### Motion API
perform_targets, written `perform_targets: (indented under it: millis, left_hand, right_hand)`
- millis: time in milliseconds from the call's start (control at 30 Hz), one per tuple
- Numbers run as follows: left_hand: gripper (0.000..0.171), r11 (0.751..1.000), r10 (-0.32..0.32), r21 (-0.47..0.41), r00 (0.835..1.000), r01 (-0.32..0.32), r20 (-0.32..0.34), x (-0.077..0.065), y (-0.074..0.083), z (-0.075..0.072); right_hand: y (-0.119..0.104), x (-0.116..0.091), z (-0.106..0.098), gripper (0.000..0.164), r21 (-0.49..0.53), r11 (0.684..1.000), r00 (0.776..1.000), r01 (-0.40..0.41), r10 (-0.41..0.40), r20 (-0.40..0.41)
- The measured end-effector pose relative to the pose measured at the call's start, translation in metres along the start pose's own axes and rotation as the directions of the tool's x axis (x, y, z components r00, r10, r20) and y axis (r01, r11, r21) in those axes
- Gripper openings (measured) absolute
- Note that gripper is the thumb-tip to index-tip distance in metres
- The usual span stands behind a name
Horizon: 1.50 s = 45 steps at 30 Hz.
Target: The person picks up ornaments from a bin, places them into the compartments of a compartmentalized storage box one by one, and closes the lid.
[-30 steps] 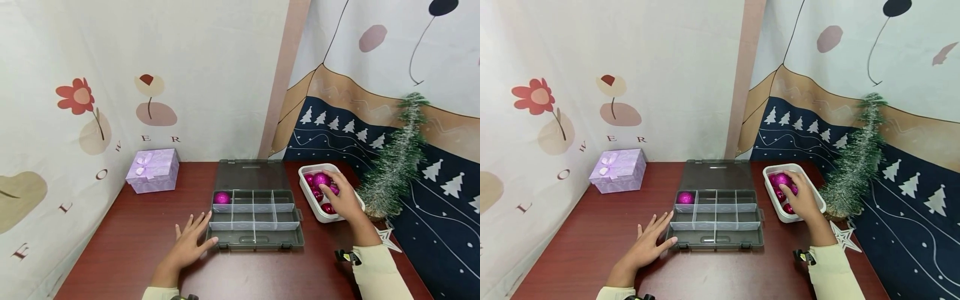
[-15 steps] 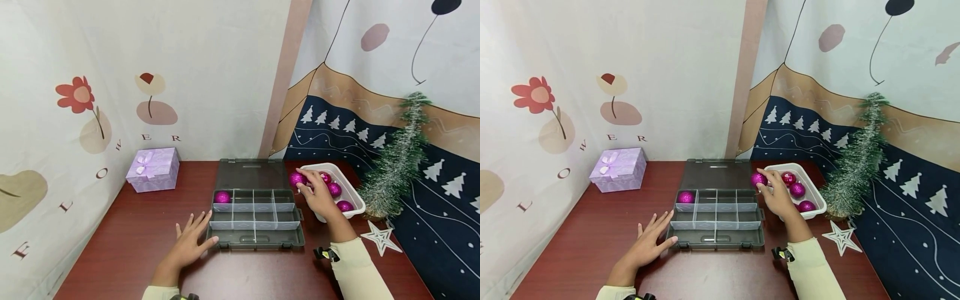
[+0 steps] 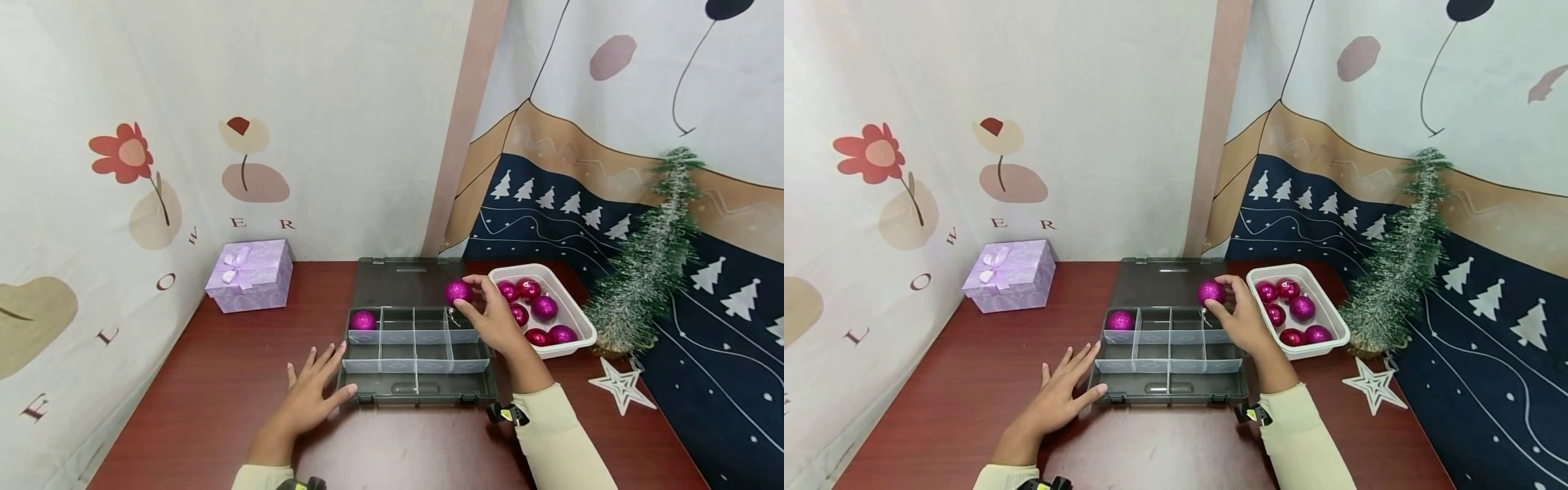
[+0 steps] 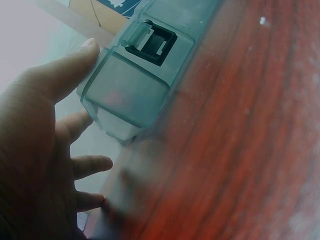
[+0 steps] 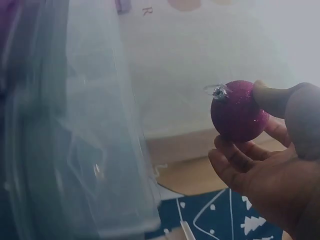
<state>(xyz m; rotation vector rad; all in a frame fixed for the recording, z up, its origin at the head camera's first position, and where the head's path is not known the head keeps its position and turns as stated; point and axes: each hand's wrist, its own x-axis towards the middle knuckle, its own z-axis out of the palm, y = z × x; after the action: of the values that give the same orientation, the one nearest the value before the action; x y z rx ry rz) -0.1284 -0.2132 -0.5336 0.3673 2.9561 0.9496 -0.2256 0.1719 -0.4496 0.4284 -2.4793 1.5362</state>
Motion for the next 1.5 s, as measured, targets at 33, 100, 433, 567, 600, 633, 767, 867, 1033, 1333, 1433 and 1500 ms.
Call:
perform_targets:
  millis: [33,100,433,567,600,633,767,867,1033,1333,1433,1500]
  left_hand:
    - [0.085,1.000,-0.001,0.000,1.000,0.001,0.000,0.000,0.000,0.000]
    - [0.085,1.000,0.000,0.000,1.000,0.000,-0.003,0.000,0.000,0.000]
    - [0.085,1.000,0.002,0.005,1.000,-0.002,-0.003,0.000,0.000,0.000]
    - [0.085,1.000,0.001,0.004,1.000,-0.001,-0.001,0.000,0.000,0.000]
    - [0.085,1.000,0.000,0.004,1.000,0.000,0.000,0.000,0.000,0.000]
    - [0.085,1.000,0.000,0.003,1.000,0.000,0.000,0.000,0.000,0.000]
    - [0.085,1.000,0.002,0.001,1.000,-0.002,-0.005,0.001,0.000,0.000]
    - [0.085,1.000,0.007,0.005,1.000,-0.007,-0.010,0.002,0.000,0.000]
    - [0.085,1.000,0.009,0.008,1.000,-0.009,-0.008,0.002,-0.001,0.000]
    - [0.085,1.000,0.008,0.009,1.000,-0.008,-0.003,0.002,-0.003,0.002]
    - [0.085,1.000,0.008,0.007,1.000,-0.008,-0.005,0.002,-0.003,0.003]
    - [0.085,1.000,0.008,0.007,1.000,-0.008,-0.006,0.002,-0.003,0.003]
  right_hand:
    - [-0.001,0.000,0.002,0.046,0.012,1.000,1.000,-0.004,0.004,0.003]
    - [-0.002,0.001,0.007,0.047,0.025,1.000,1.000,-0.002,0.001,0.007]
    - [0.000,0.008,0.029,0.052,0.005,0.997,0.996,0.078,-0.078,0.036]
    - [-0.001,0.010,0.038,0.051,-0.008,0.997,0.995,0.077,-0.077,0.059]
    - [-0.001,0.011,0.040,0.051,-0.011,0.997,0.995,0.078,-0.077,0.064]
    - [-0.002,0.011,0.042,0.051,-0.009,0.997,0.995,0.079,-0.078,0.069]
    - [-0.003,0.014,0.048,0.049,-0.007,0.997,0.993,0.082,-0.081,0.086]
    - [-0.004,0.017,0.053,0.048,0.012,0.998,0.992,0.068,-0.069,0.109]
    - [-0.007,0.019,0.061,0.047,0.047,0.998,0.988,0.039,-0.045,0.147]
    - [-0.010,0.021,0.075,0.043,0.042,0.999,0.979,0.032,-0.040,0.198]
    - [-0.009,0.022,0.080,0.042,0.005,0.999,0.977,0.042,-0.042,0.207]
    - [-0.009,0.022,0.084,0.041,-0.011,0.999,0.977,0.049,-0.045,0.209]
